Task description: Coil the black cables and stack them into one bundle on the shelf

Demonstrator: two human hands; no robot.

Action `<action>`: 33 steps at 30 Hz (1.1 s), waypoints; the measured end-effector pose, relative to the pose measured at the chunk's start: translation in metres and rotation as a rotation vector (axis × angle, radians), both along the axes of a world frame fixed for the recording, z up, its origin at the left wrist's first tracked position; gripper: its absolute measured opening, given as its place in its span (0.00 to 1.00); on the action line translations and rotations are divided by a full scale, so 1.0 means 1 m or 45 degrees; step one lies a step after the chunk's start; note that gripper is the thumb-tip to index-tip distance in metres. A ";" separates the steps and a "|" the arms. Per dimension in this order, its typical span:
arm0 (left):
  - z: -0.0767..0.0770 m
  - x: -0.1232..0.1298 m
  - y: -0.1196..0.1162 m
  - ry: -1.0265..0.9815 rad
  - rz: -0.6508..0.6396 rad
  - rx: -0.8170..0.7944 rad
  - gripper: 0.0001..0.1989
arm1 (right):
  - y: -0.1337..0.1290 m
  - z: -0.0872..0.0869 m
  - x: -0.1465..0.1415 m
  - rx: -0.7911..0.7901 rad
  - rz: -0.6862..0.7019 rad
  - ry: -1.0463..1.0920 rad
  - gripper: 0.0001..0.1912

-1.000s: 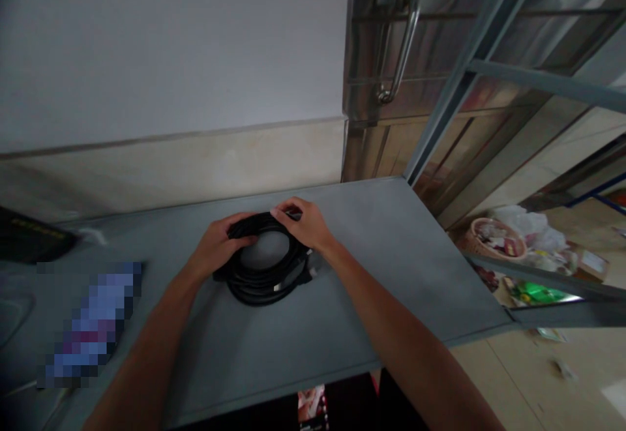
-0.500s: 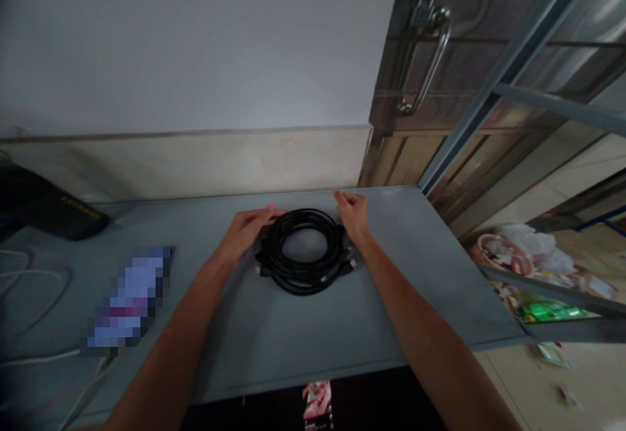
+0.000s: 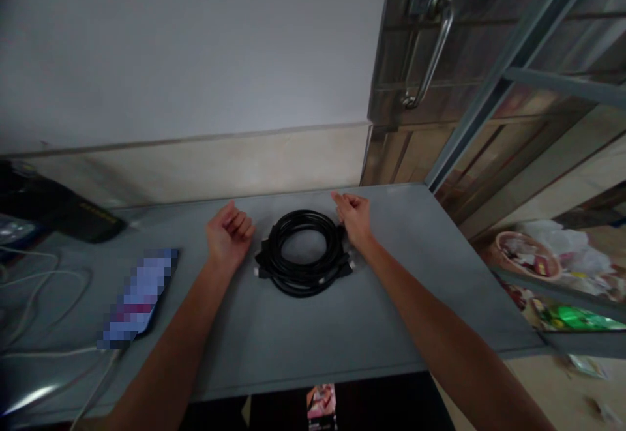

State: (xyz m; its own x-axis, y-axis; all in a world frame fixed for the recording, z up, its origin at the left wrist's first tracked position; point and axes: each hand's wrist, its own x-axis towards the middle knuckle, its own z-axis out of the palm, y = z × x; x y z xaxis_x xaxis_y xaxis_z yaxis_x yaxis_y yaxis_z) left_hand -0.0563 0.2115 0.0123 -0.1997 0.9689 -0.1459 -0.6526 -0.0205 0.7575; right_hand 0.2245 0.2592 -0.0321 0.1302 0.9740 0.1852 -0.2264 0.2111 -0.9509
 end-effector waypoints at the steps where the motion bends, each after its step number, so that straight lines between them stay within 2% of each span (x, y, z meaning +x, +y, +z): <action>1: 0.000 0.001 0.000 -0.008 0.010 -0.022 0.29 | -0.001 0.001 0.000 0.005 0.000 0.038 0.39; 6: 0.000 0.007 0.003 -0.029 -0.002 -0.090 0.29 | -0.001 0.005 0.001 -0.087 -0.045 0.218 0.41; 17: 0.001 0.006 0.002 -0.057 -0.025 -0.078 0.28 | 0.003 0.012 0.007 -0.277 -0.058 0.398 0.32; 23: 0.000 0.005 0.001 -0.095 -0.054 -0.044 0.28 | 0.001 0.015 0.006 -0.280 -0.054 0.471 0.30; 33: 0.002 0.004 -0.001 -0.097 -0.084 -0.045 0.28 | -0.001 0.016 0.004 -0.267 -0.061 0.428 0.29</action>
State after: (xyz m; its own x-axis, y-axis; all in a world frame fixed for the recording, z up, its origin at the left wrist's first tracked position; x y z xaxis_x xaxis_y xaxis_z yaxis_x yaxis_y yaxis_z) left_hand -0.0524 0.2106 0.0140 -0.1229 0.9736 -0.1924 -0.7073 0.0501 0.7052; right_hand 0.2284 0.2583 -0.0166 0.1959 0.9775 -0.0779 -0.5269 0.0380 -0.8491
